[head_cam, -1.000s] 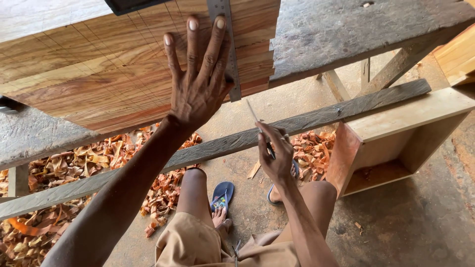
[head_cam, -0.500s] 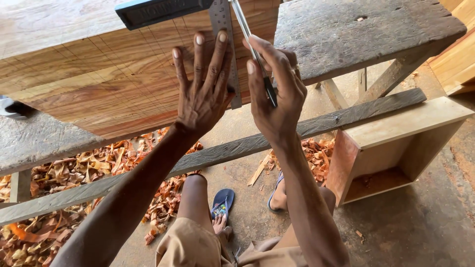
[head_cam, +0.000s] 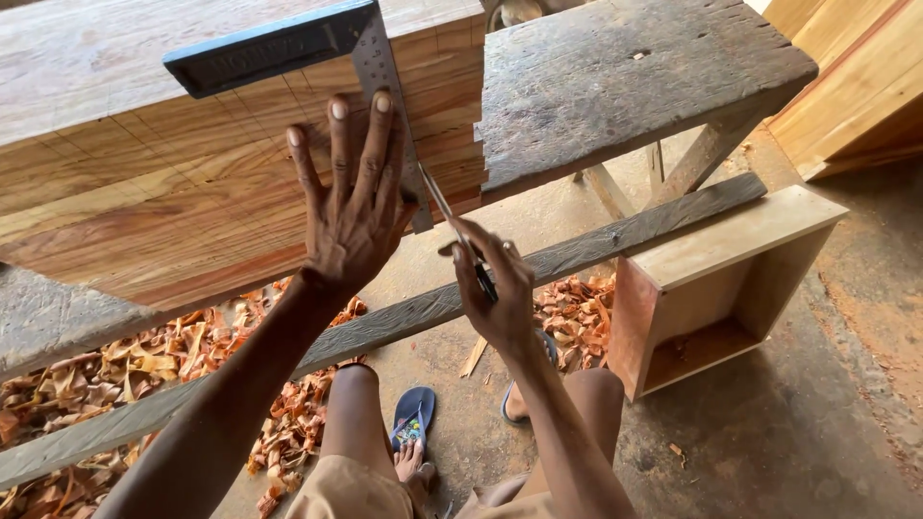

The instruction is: Using a try square and a pencil to mark lines on a block of wood for joinery.

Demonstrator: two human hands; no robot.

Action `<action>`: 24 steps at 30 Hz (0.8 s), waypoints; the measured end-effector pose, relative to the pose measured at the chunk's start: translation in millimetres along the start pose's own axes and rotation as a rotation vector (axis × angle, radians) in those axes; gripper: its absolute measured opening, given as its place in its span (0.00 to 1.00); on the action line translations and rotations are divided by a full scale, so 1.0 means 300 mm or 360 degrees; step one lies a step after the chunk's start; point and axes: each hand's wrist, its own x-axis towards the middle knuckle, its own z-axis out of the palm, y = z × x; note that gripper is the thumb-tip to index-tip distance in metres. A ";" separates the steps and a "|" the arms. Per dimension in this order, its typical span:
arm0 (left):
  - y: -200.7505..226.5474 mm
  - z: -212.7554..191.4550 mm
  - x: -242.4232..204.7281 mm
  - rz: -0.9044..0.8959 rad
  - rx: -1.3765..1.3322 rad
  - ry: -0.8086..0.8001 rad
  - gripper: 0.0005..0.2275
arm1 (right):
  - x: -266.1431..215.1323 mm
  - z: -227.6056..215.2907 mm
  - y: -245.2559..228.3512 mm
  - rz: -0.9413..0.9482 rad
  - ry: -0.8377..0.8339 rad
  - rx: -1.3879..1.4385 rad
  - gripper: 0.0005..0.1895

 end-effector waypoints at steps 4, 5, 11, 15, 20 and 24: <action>0.006 0.010 0.005 0.0002 0.0012 0.0005 0.42 | -0.183 0.033 0.133 0.0351 -0.0167 -0.0032 0.18; 0.004 0.015 0.003 -0.0006 0.0041 0.0018 0.43 | -0.235 0.049 0.179 0.0496 -0.0235 -0.0028 0.17; 0.010 0.016 0.002 -0.0018 0.0028 0.0023 0.45 | -0.373 0.014 0.239 0.0259 -0.0268 -0.0010 0.16; 0.003 0.015 0.003 -0.0017 0.0002 0.0012 0.44 | -0.454 -0.056 0.223 0.0466 -0.0260 0.0033 0.17; 0.002 -0.024 -0.004 -0.0047 -0.0135 -0.0042 0.45 | -0.605 -0.144 0.271 0.1262 -0.0217 -0.0023 0.19; -0.054 -0.185 0.048 0.0055 -0.0180 0.0155 0.38 | -0.641 -0.200 0.333 0.1450 -0.0153 0.0214 0.18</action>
